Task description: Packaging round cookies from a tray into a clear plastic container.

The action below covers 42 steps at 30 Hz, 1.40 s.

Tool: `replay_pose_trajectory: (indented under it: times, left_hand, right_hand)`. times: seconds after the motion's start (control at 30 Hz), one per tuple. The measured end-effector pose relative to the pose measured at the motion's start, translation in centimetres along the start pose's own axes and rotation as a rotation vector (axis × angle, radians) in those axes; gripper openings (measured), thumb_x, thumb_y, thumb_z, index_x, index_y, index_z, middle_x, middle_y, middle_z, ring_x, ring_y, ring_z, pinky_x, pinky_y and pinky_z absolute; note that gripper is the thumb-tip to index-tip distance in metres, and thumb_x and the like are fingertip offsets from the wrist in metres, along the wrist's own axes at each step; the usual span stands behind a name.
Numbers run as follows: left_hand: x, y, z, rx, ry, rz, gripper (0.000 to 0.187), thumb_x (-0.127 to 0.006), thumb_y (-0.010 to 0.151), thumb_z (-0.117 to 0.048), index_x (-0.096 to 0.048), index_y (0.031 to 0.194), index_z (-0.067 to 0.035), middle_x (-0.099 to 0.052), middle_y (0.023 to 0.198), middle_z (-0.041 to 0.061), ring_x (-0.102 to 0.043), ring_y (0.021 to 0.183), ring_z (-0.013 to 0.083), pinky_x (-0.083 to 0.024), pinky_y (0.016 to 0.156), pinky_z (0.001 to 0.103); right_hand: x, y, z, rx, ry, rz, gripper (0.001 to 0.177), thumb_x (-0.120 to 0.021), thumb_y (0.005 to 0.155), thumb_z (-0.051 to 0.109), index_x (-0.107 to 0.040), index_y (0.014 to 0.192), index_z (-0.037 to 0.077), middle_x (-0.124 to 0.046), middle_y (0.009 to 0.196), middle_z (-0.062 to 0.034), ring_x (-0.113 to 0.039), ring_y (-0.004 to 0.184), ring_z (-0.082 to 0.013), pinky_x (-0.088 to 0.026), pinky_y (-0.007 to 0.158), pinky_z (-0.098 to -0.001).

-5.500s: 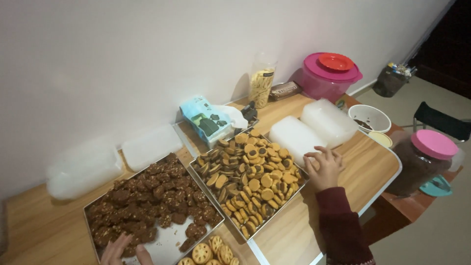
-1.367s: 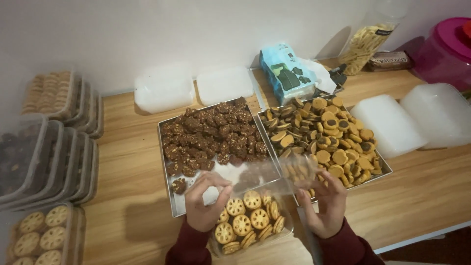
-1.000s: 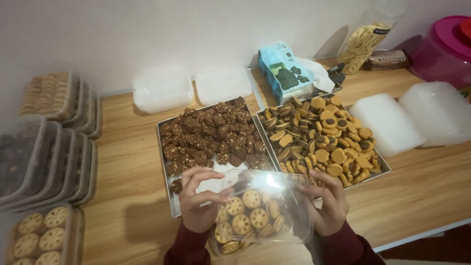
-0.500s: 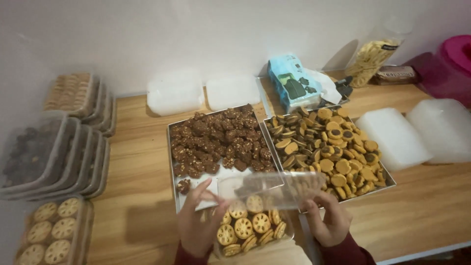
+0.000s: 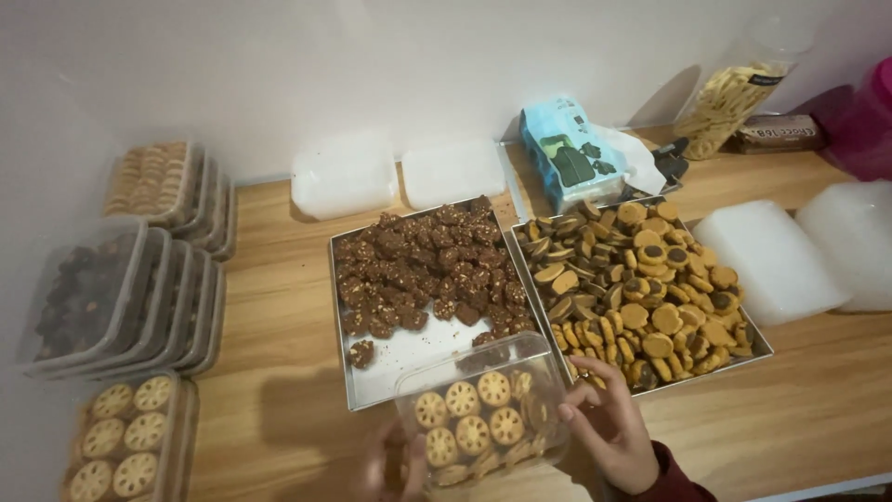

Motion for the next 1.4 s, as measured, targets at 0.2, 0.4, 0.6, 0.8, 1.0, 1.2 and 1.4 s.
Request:
replay_pose_trajectory:
  times: [0.2,0.4,0.6,0.8,1.0,1.2,1.4]
  left_hand:
    - [1.0,1.6,0.7,-0.124,0.358,-0.001,0.034,-0.072,0.079,-0.034,-0.078,0.11,-0.021,-0.086,0.107,-0.001,-0.086,0.09,0.0153,-0.072,0.069,0.028]
    - [0.8,1.1,0.5,-0.103,0.176,-0.069,0.035,-0.077,0.077,-0.023,-0.083,0.11,-0.015,-0.089,0.101,0.008,-0.088,0.087,0.0208,-0.074,0.068,0.031]
    - [1.1,2.0,2.6,-0.571,0.238,-0.086,0.021,-0.077,0.08,-0.018,-0.083,0.099,-0.011,-0.085,0.091,0.003,-0.079,0.072,0.0103,-0.064,0.054,0.023]
    - [0.4,2.9,3.9,-0.735,0.117,-0.176,0.011,-0.08,0.081,-0.013,-0.08,0.09,-0.008,-0.08,0.084,0.004,-0.073,0.066,0.007,-0.058,0.052,0.02]
    - [0.7,1.0,0.1,-0.159,0.129,-0.149,0.039,-0.079,0.079,-0.024,-0.083,0.116,-0.016,-0.088,0.097,0.004,-0.08,0.086,0.008,-0.062,0.075,0.022]
    - [1.4,3.2,4.5,-0.753,0.238,-0.112,0.036,-0.072,0.089,-0.013,-0.074,0.125,-0.013,-0.075,0.091,0.001,-0.062,0.089,0.0166,-0.055,0.079,0.028]
    - [1.6,3.9,5.6,-0.73,0.22,-0.139,0.033,-0.073,0.087,-0.017,-0.076,0.12,-0.016,-0.072,0.097,0.006,-0.071,0.087,0.0149,-0.061,0.078,0.029]
  right_hand:
    - [-0.3,0.1,0.6,-0.058,-0.024,0.001,0.053,-0.066,0.093,0.009,-0.046,0.142,0.004,-0.073,0.076,-0.0027,-0.074,0.067,-0.0156,-0.063,0.061,-0.029]
    - [-0.4,0.6,0.9,-0.049,-0.031,0.078,0.043,-0.065,0.092,0.008,-0.05,0.132,0.008,-0.079,0.078,-0.004,-0.082,0.053,-0.0159,-0.073,0.041,-0.03]
    - [0.1,0.1,-0.2,0.102,-0.196,0.114,0.044,-0.064,0.091,0.007,-0.05,0.133,0.006,-0.058,0.063,0.0071,-0.055,0.048,-0.0061,-0.051,0.04,-0.0217]
    - [0.3,-0.2,0.5,-0.025,-0.152,0.142,0.048,-0.064,0.091,0.008,-0.051,0.137,0.005,-0.053,0.057,0.0059,-0.05,0.046,-0.0073,-0.043,0.046,-0.0229]
    - [0.0,0.1,1.6,-0.025,-0.173,0.197,0.048,-0.065,0.093,0.01,-0.055,0.139,0.007,-0.056,0.05,0.0078,-0.056,0.041,-0.007,-0.045,0.047,-0.0208]
    - [0.5,0.1,0.4,0.13,-0.138,0.351,0.021,-0.064,0.094,0.011,-0.077,0.111,0.013,-0.085,0.091,-0.0023,-0.058,0.042,-0.0035,-0.052,0.036,-0.0181]
    - [-0.4,0.6,3.1,0.158,-0.211,0.338,0.021,-0.064,0.095,0.016,-0.078,0.107,0.008,-0.085,0.102,-0.0078,-0.085,0.089,-0.02,-0.067,0.079,-0.0283]
Point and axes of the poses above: each hand's wrist, its own y-axis towards the middle knuckle, its own x-axis out of the back of the hand, z = x × y, the point moved 1 cm from there along y, towards the middle knuckle
